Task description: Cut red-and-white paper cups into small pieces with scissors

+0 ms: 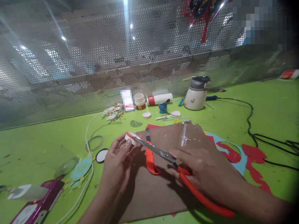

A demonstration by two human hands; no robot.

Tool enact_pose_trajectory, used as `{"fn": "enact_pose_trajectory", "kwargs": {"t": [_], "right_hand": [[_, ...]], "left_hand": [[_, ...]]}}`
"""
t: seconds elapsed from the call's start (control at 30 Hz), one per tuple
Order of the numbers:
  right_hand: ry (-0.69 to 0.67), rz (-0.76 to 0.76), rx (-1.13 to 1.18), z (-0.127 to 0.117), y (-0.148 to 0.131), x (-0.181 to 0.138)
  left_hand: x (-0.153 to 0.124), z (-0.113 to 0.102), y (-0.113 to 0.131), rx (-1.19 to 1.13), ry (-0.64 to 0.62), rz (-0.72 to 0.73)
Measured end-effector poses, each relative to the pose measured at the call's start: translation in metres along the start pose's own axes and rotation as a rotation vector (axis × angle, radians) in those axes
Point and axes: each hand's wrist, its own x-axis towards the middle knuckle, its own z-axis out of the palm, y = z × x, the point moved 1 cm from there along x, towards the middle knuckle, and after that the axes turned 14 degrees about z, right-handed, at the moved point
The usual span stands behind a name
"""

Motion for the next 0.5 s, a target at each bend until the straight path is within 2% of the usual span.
{"fn": "enact_pose_trajectory", "kwargs": {"t": [0.5], "right_hand": [[0.004, 0.036, 0.021, -0.0083, -0.0062, 0.0031]], "left_hand": [[0.0018, -0.0007, 0.0010, 0.091, -0.013, 0.043]]}}
